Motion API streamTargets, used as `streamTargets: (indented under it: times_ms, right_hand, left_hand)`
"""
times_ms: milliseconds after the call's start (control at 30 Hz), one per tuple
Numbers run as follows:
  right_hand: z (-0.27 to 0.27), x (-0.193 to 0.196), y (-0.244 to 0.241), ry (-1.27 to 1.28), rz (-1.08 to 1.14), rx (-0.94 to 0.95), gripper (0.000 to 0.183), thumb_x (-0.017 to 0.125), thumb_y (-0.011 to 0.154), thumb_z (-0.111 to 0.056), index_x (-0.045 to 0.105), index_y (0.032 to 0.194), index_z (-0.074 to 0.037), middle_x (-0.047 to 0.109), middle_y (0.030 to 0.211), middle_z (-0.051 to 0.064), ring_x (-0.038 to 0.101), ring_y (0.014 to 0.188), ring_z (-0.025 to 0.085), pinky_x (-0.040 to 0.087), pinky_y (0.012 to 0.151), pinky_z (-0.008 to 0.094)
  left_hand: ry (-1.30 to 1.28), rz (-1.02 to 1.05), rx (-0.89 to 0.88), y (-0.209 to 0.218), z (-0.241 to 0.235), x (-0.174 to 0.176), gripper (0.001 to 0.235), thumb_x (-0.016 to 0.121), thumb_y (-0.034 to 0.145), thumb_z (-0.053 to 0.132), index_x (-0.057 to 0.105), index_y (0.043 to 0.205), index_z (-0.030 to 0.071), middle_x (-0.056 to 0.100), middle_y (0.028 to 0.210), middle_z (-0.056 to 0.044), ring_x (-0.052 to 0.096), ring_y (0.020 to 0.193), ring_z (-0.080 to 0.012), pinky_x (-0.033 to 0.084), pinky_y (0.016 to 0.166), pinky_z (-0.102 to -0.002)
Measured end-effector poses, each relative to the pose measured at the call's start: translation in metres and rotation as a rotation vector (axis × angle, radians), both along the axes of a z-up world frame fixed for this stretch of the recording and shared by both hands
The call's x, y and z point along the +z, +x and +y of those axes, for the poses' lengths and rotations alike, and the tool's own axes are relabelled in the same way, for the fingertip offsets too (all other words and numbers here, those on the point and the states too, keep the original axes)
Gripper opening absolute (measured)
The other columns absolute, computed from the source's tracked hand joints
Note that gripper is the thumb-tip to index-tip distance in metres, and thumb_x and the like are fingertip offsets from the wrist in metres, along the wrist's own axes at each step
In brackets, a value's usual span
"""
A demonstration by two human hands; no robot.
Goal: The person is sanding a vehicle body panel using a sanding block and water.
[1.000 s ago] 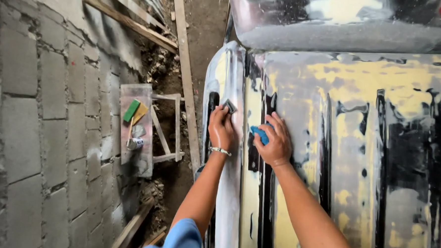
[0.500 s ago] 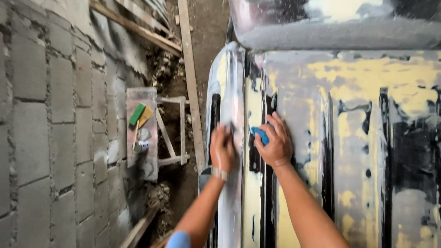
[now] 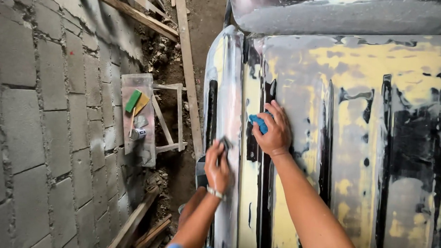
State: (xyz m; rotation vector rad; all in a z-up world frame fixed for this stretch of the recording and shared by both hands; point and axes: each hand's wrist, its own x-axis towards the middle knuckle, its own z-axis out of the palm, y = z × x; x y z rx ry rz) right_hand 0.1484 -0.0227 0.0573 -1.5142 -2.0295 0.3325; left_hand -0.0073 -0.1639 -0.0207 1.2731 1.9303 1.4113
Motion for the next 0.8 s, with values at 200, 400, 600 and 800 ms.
streamTargets:
  times_ms: [200,400,600,800]
  right_hand:
    - [0.001,0.0,0.0,-0.009,-0.007,-0.004,0.019,0.075,0.084,-0.015,0.07,0.101,-0.01,0.063,0.134,0.012,0.053,0.139,0.036,0.04,0.12,0.05]
    - [0.001,-0.001,0.001,0.013,-0.012,0.0,0.022,0.075,0.083,-0.016,0.072,0.103,-0.01,0.064,0.133,0.013,0.052,0.138,0.036,0.04,0.119,0.052]
    - [0.001,-0.001,0.0,0.008,-0.016,0.001,0.021,0.075,0.084,-0.016,0.072,0.104,-0.01,0.063,0.134,0.013,0.053,0.138,0.036,0.041,0.119,0.051]
    - [0.001,0.001,-0.001,0.022,-0.017,-0.003,0.022,0.076,0.082,-0.016,0.071,0.103,-0.009,0.064,0.132,0.014,0.053,0.137,0.038,0.041,0.118,0.052]
  left_hand:
    - [-0.107,-0.264,0.03,-0.027,0.1,-0.018,0.021,0.062,0.101,0.005,0.068,0.12,-0.001,0.073,0.121,-0.019,0.07,0.114,-0.031,0.054,0.104,-0.044]
    - [-0.075,-0.052,-0.048,-0.006,0.002,0.007,0.02,0.066,0.091,0.005,0.074,0.11,0.003,0.068,0.128,-0.022,0.065,0.122,-0.0358,0.056,0.101,-0.046]
    - [-0.034,-0.137,-0.005,-0.021,0.155,0.01,0.024,0.069,0.092,-0.001,0.072,0.115,-0.002,0.072,0.119,-0.02,0.069,0.113,-0.0349,0.053,0.102,-0.04]
    - [-0.025,-0.144,-0.023,-0.009,0.057,0.007,0.02,0.07,0.088,-0.001,0.076,0.107,0.002,0.069,0.125,-0.021,0.068,0.118,-0.0357,0.054,0.103,-0.04]
